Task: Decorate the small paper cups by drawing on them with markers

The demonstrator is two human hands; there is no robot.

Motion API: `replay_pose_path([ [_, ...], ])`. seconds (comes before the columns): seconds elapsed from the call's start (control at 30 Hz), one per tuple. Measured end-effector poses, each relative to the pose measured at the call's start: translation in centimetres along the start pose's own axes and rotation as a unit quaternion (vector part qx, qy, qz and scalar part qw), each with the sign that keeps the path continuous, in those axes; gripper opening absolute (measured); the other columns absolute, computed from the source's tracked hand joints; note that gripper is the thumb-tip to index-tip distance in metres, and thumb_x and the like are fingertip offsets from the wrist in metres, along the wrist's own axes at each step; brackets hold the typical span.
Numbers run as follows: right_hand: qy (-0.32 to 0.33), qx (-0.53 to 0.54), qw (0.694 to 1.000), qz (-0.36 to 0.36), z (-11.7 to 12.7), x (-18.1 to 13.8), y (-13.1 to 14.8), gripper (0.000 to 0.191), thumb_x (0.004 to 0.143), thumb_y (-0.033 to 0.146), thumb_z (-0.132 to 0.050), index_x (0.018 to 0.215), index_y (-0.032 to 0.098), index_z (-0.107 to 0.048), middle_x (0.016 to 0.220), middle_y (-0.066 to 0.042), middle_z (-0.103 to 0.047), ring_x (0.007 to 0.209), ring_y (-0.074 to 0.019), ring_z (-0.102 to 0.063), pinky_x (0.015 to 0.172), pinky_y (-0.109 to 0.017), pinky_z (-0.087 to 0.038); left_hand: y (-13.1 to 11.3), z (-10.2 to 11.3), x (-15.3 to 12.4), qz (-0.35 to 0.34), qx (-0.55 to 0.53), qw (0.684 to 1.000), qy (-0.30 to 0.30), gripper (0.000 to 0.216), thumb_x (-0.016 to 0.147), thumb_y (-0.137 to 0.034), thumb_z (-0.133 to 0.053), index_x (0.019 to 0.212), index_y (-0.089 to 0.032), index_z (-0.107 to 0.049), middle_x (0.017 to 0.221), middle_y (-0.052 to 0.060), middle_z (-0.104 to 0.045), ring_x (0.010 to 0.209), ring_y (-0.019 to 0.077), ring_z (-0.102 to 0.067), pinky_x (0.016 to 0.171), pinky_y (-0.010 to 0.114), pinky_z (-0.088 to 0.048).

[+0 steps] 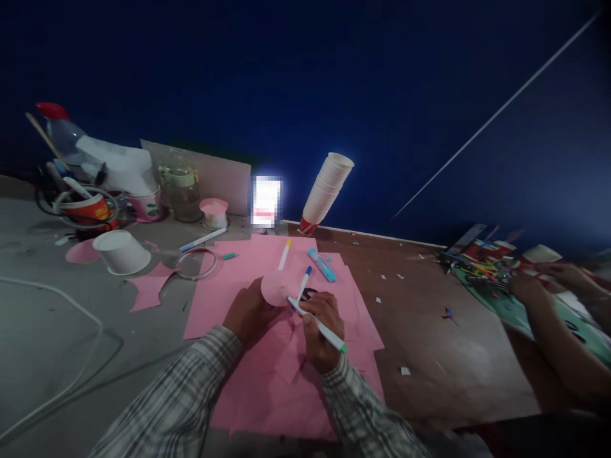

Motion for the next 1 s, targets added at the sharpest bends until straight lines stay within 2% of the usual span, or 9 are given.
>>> replay_pose_path([
  [0.17, -0.004, -0.006, 1.0, -0.015, 0.01, -0.1, -0.4, 0.018, 0.094, 0.016, -0.052, 0.096, 0.021, -0.069, 0.075, -0.005, -0.069, 0.082, -0.0246, -0.062, 0.073, -0.041, -0.053, -0.29, 0.15, -0.09, -0.009, -0.004, 1.0, -0.005, 0.044, 0.081, -0.037, -0.075, 0.119, -0.018, -0.063, 0.104, 0.011, -0.077, 0.086, 0.0273, -0.072, 0.069, 0.034, -0.049],
  [0.4, 0.002, -0.021, 1.0, -0.014, -0.21, -0.24, -0.5, 0.018, 0.094, 0.018, -0.051, 0.096, 0.021, -0.069, 0.075, -0.005, -0.067, 0.082, -0.0255, -0.062, 0.073, -0.042, -0.053, -0.1, 0.24, -0.14, 0.002, -0.005, 1.0, -0.005, 0.044, 0.08, -0.035, -0.075, 0.119, -0.019, -0.062, 0.094, 0.008, -0.077, 0.08, 0.0256, -0.072, 0.065, 0.032, -0.047],
  [0.6, 0.003, -0.015, 1.0, 0.011, -0.33, -0.09, 0.06, 0.018, 0.094, 0.017, -0.052, 0.098, 0.022, -0.068, 0.077, -0.005, -0.069, 0.08, -0.0252, -0.063, 0.073, -0.043, -0.053, -0.2, 0.16, -0.12, -0.006, -0.01, 1.0, -0.002, 0.038, 0.08, -0.034, -0.075, 0.114, -0.019, -0.062, 0.096, 0.008, -0.077, 0.08, 0.0256, -0.071, 0.065, 0.032, -0.045],
  [1.0, -0.014, -0.008, 1.0, 0.004, -0.16, -0.09, -0.02, 0.017, 0.092, 0.014, -0.054, 0.096, 0.022, -0.069, 0.074, -0.005, -0.068, 0.083, -0.0249, -0.061, 0.073, -0.041, -0.053, 0.02, -0.04, -0.05, 0.002, -0.004, 1.0, 0.003, 0.041, 0.079, -0.031, -0.076, 0.116, -0.018, -0.063, 0.095, 0.009, -0.077, 0.077, 0.0247, -0.07, 0.065, 0.032, -0.046],
])
Point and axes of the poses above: each hand's wrist, its own x-axis towards the middle knuckle, its own z-axis out of the back of the hand, y = z × x, the point moved 10 cm from there along x, towards the middle knuckle
